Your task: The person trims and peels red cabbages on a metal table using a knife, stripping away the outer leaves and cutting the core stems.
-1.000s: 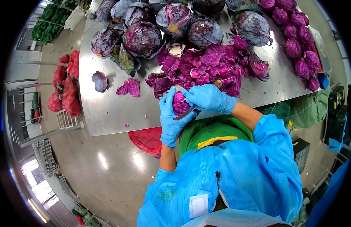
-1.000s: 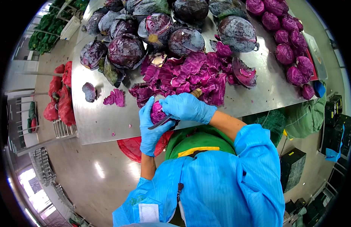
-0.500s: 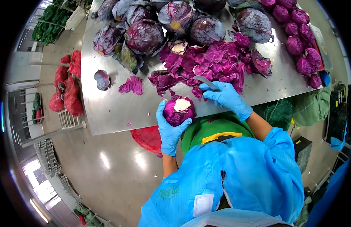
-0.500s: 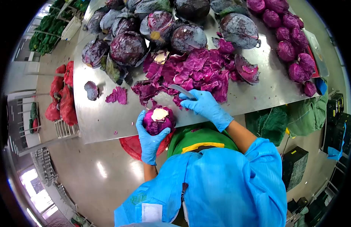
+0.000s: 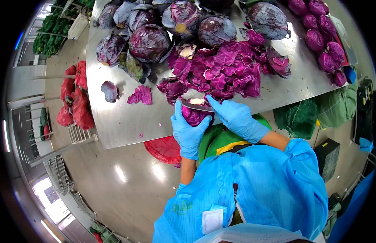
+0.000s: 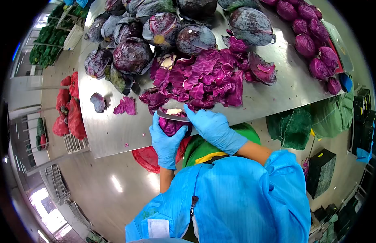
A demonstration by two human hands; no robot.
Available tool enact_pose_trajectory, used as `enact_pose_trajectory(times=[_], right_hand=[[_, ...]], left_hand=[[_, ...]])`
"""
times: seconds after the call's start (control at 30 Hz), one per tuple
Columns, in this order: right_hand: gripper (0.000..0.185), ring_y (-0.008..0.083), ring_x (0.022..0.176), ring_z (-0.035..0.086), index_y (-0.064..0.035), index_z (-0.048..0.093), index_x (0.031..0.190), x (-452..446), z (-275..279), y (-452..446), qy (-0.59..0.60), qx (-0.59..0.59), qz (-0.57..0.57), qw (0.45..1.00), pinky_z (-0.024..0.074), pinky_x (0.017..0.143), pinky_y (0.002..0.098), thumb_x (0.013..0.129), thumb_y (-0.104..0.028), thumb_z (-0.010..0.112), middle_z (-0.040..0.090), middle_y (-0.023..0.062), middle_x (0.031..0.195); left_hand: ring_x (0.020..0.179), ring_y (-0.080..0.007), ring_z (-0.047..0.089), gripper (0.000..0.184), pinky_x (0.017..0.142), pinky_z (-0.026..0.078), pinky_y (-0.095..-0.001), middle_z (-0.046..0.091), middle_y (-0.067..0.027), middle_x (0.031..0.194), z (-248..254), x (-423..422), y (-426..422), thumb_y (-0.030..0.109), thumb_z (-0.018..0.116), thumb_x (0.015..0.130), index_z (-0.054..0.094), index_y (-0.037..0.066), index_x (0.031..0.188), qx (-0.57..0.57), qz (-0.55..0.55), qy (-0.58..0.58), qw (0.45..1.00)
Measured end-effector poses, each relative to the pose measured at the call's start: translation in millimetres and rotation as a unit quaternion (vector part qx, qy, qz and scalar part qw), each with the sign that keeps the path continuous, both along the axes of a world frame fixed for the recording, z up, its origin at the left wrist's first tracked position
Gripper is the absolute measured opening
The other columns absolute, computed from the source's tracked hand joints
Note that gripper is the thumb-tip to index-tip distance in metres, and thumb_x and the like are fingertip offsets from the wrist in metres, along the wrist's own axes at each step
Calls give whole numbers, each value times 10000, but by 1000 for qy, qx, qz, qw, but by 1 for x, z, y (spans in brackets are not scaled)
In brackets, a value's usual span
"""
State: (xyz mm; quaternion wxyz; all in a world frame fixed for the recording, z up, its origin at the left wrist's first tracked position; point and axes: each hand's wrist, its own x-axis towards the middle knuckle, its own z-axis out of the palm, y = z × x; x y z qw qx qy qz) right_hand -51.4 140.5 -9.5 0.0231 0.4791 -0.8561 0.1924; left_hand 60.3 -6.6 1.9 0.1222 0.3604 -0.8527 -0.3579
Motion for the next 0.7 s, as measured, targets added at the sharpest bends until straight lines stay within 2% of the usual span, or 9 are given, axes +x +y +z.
enact_pose_trajectory(times=[0.1, 0.2, 0.3, 0.37, 0.43, 0.53, 0.6, 0.63, 0.7], right_hand=[[633, 193, 570, 563, -100, 506, 1430, -2, -8, 0, 33, 54, 13, 998, 437, 456, 350, 813, -120, 647, 501, 51, 688], [535, 204, 610, 600, -75, 557, 1352, -4, -15, -1, 9, 36, 28, 999, 466, 475, 347, 825, -136, 631, 540, 59, 729], [171, 272, 638, 651, -64, 614, 996, -9, -22, -8, -83, -47, 40, 995, 515, 515, 394, 837, -114, 579, 597, 103, 774], [53, 303, 681, 671, -80, 574, 874, -20, -34, -18, -84, -40, 42, 995, 535, 543, 413, 830, -110, 573, 620, 127, 791], [49, 287, 662, 665, -94, 593, 866, -41, -53, -22, -33, 19, 35, 999, 524, 522, 410, 825, -117, 579, 613, 112, 758], [116, 272, 600, 618, -147, 606, 951, -62, -27, -15, -7, -62, 7, 998, 491, 497, 402, 837, -165, 619, 576, 77, 722], [144, 256, 585, 581, -137, 602, 992, -75, -3, -23, 80, -92, -57, 991, 454, 470, 389, 854, -178, 615, 562, 58, 741], [305, 259, 614, 567, -137, 598, 1158, -83, 12, -29, 77, -101, -97, 987, 457, 511, 393, 857, -180, 617, 546, 60, 755], [682, 327, 869, 564, -91, 408, 1471, -102, 47, -31, 20, -159, -143, 977, 468, 760, 437, 846, -229, 643, 571, 151, 966]], left_hand=[[1040, -336, 589, 1110, 858, 512, -427, 532, -172, 1143, -4, -4, 1, 450, 895, 592, 362, 78, 1492, -25, -5, -19, 999], [1041, -341, 587, 1108, 855, 508, -439, 530, -176, 1137, -10, -5, -1, 470, 891, 589, 365, 87, 1487, -29, -1, -18, 999], [1039, -348, 585, 1112, 860, 504, -450, 527, -180, 1135, -8, -6, 0, 479, 891, 584, 364, 86, 1482, -28, -3, -32, 999], [1027, -351, 578, 1109, 863, 501, -458, 524, -186, 1143, -7, -5, 1, 482, 891, 582, 368, 109, 1486, -28, -10, -47, 998], [1063, -338, 573, 1098, 888, 502, -441, 524, -187, 1184, -8, 0, 3, 445, 911, 573, 390, 103, 1477, -101, -72, -10, 992], [1191, -305, 537, 1056, 1017, 458, -407, 518, -166, 1300, -19, 18, -8, 309, 947, 573, 420, 47, 1450, 26, -17, 114, 993], [1278, -274, 488, 1050, 1085, 409, -389, 451, -131, 1436, -18, 27, -14, 318, 941, 604, 400, 30, 1456, 125, 7, 189, 974], [1312, -264, 462, 1054, 1101, 395, -383, 423, -119, 1475, -12, 30, -16, 334, 938, 613, 391, 28, 1460, 153, 15, 215, 964], [1339, -265, 434, 1107, 1115, 387, -397, 407, -111, 1489, 2, 30, -17, 380, 936, 601, 355, 41, 1480, 192, 34, 289, 937]])
